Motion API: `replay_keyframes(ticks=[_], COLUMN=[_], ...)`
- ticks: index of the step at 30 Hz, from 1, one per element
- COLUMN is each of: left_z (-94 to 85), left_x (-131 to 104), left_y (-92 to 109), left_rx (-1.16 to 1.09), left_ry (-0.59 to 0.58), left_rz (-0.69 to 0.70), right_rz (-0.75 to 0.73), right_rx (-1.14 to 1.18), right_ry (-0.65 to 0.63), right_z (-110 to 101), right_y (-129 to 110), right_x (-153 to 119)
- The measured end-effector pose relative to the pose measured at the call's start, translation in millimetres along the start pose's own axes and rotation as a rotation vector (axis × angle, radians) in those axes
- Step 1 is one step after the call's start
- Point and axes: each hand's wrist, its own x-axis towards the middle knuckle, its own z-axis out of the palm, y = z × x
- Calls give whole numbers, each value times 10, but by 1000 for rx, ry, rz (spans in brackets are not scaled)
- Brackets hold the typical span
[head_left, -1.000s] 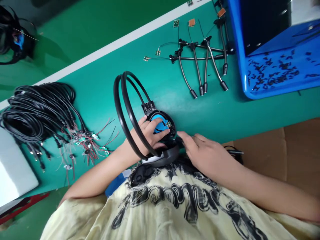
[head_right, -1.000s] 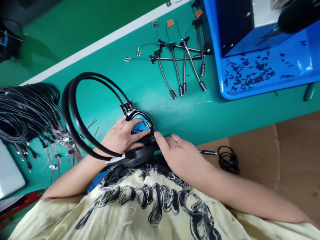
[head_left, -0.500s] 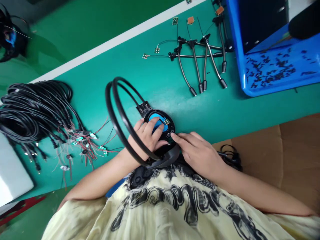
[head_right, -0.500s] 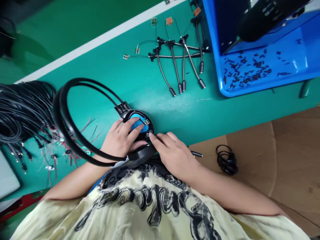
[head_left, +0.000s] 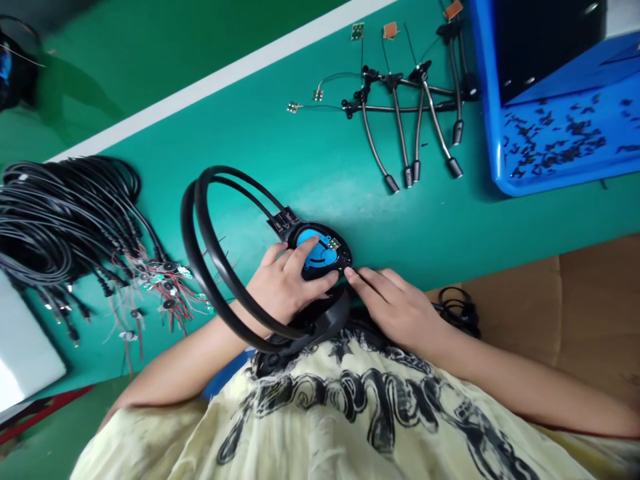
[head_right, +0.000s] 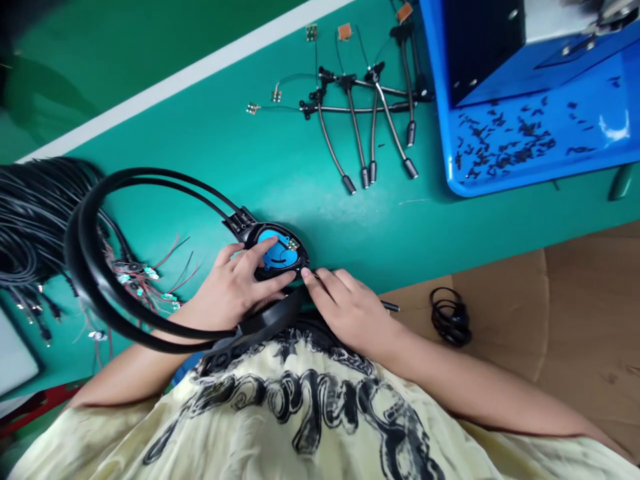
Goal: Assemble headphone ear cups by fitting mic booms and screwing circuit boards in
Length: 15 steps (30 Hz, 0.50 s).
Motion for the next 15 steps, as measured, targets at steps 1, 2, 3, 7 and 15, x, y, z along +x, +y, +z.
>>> replay_keyframes(ticks=[1,2,3,7,15], left_z=[-9,-15,-20,-33,-38], left_x=[-4,-7,-8,0,3], left_y=[-13,-23,-31,-52,-109], left_rx=[2,3,3,-16,-85], left_ry=[-17,-27,-30,-36,-74], left_rz=[18,32,43,84,136], right_rz=[0,0,-3,-9,-17], right_rx=[-22,-46,-72,-180,-248], right_ry=[7,13,18,9,-62], right_z=[-11,-20,-27,-24,46], right_y=[-13,-26,-39,-106,-178], right_x=[10,19,26,34,63])
